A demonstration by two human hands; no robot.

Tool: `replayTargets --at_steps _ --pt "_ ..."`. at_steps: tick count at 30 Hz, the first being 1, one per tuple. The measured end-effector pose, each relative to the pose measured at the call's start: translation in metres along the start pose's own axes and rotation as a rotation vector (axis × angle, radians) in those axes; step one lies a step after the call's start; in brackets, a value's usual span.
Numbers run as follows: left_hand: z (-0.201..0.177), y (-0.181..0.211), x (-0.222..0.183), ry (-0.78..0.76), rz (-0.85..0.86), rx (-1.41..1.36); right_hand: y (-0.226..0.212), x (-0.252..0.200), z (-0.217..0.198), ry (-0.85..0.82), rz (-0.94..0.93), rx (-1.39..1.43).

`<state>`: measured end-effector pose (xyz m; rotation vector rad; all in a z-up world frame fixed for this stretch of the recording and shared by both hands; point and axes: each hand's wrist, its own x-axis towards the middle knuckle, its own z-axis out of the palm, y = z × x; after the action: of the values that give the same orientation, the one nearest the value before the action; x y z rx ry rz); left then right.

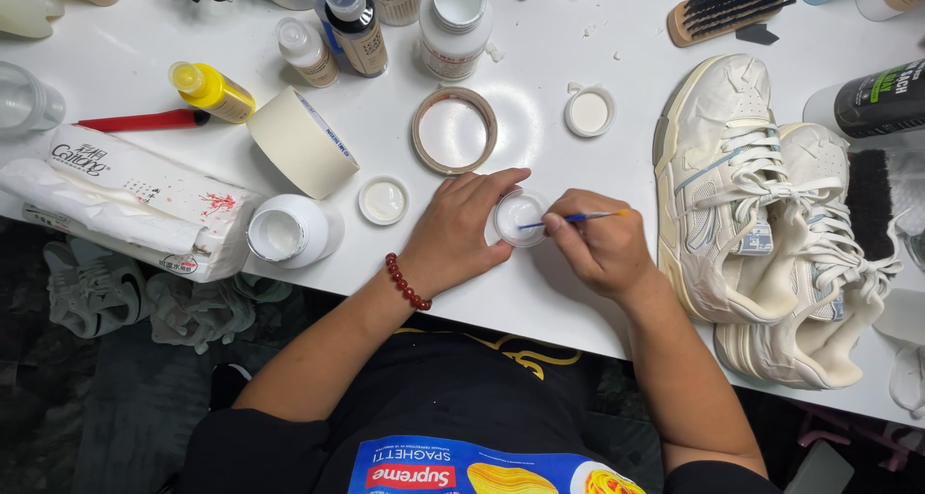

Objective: The person sits at a white work table with a pair of white sneakers beside them. They hold a small clear cup, pour white liquid from a bottle into it, and stir the mixture with a paintbrush, repeatedly dipping the brush into the bottle and stirring the cup's contents.

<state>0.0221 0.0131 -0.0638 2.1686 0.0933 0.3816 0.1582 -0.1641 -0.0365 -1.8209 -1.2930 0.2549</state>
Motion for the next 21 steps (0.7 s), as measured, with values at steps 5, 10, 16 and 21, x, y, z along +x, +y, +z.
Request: replayTargets --at_steps 5,10,16,21 --pt "0.000 0.000 0.000 0.007 0.009 0.002 -0.002 0.003 0.000 0.064 0.070 -0.039" --pt "0.001 0.000 -0.001 -0.014 -0.031 0.009 0.005 -0.001 -0.001 0.043 0.065 -0.043" --pt "0.002 -0.001 -0.001 0.010 -0.007 0.014 -0.004 0.001 0.001 -0.068 0.032 0.010" --pt "0.001 0.000 -0.002 0.016 -0.004 0.021 0.002 0.003 0.003 0.051 0.027 -0.037"
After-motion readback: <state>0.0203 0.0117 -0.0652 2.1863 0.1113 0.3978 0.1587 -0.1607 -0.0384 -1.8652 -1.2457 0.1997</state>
